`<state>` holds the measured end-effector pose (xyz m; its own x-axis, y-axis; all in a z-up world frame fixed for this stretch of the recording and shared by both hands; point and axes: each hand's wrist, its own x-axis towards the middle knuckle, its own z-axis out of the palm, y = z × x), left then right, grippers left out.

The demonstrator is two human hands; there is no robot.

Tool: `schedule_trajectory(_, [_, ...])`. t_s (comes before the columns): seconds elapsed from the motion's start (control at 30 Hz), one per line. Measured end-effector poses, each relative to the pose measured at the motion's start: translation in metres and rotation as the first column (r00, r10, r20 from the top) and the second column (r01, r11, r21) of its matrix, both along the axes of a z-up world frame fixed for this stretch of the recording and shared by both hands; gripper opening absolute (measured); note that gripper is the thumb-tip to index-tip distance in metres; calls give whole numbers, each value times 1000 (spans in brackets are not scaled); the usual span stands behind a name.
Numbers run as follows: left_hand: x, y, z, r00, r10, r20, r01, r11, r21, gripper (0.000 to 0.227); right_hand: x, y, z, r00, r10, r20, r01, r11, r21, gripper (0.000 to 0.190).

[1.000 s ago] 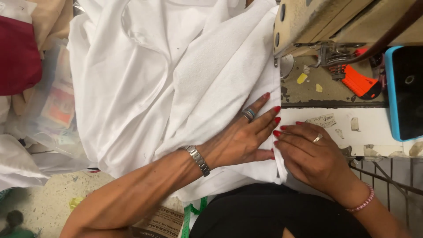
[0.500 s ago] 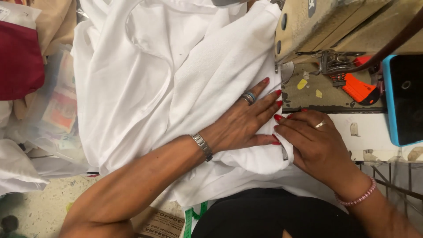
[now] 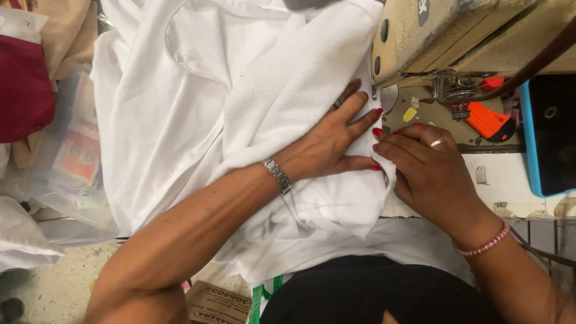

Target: A person is altering a white garment by cutting fabric strips with a utility knife and sewing them onto the garment using a sewing machine.

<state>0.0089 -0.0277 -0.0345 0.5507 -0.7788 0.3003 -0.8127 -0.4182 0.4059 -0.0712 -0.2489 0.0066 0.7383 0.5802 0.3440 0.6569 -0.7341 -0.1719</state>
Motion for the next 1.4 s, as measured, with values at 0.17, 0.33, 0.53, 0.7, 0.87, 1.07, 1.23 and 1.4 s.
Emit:
schedule_trajectory(0.17, [12,5,-1,996,-14,89,15,1000,-15,86,8,2,-2,1000,-14,5,14,1000,-4,43])
schedule_trajectory(0.33, [25,14,-5,996,-30,-85,7,967,-256,72,15,6,1,1000,-22,19,23,1000,-22,45])
schedule_trajectory(0.53, [66,19,5,904,231,-361,-348,886,-306,67,21,9,0,995,35,88,-37,999,25,21])
schedule_trajectory(0.7, [95,1,7,792,281,-542,-531,756,-383,62,21,10,-3,999,-53,-1,53,998,20,20])
schedule_trajectory(0.87, [99,7,-11,896,200,-396,-368,834,-412,70,28,15,0,1000,-20,21,20,999,37,20])
schedule_trajectory(1.07, [56,1,-8,984,113,137,-99,990,-104,51,-2,1,6,999,22,-43,-16,989,146,32])
schedule_trajectory(1.23, [7,14,26,941,277,195,-329,885,329,74,-40,-23,6,986,101,-132,-88,991,103,30])
schedule_trajectory(1.4, [28,10,36,915,326,238,-323,945,-52,11,-46,-22,12,952,106,-288,13,925,381,18])
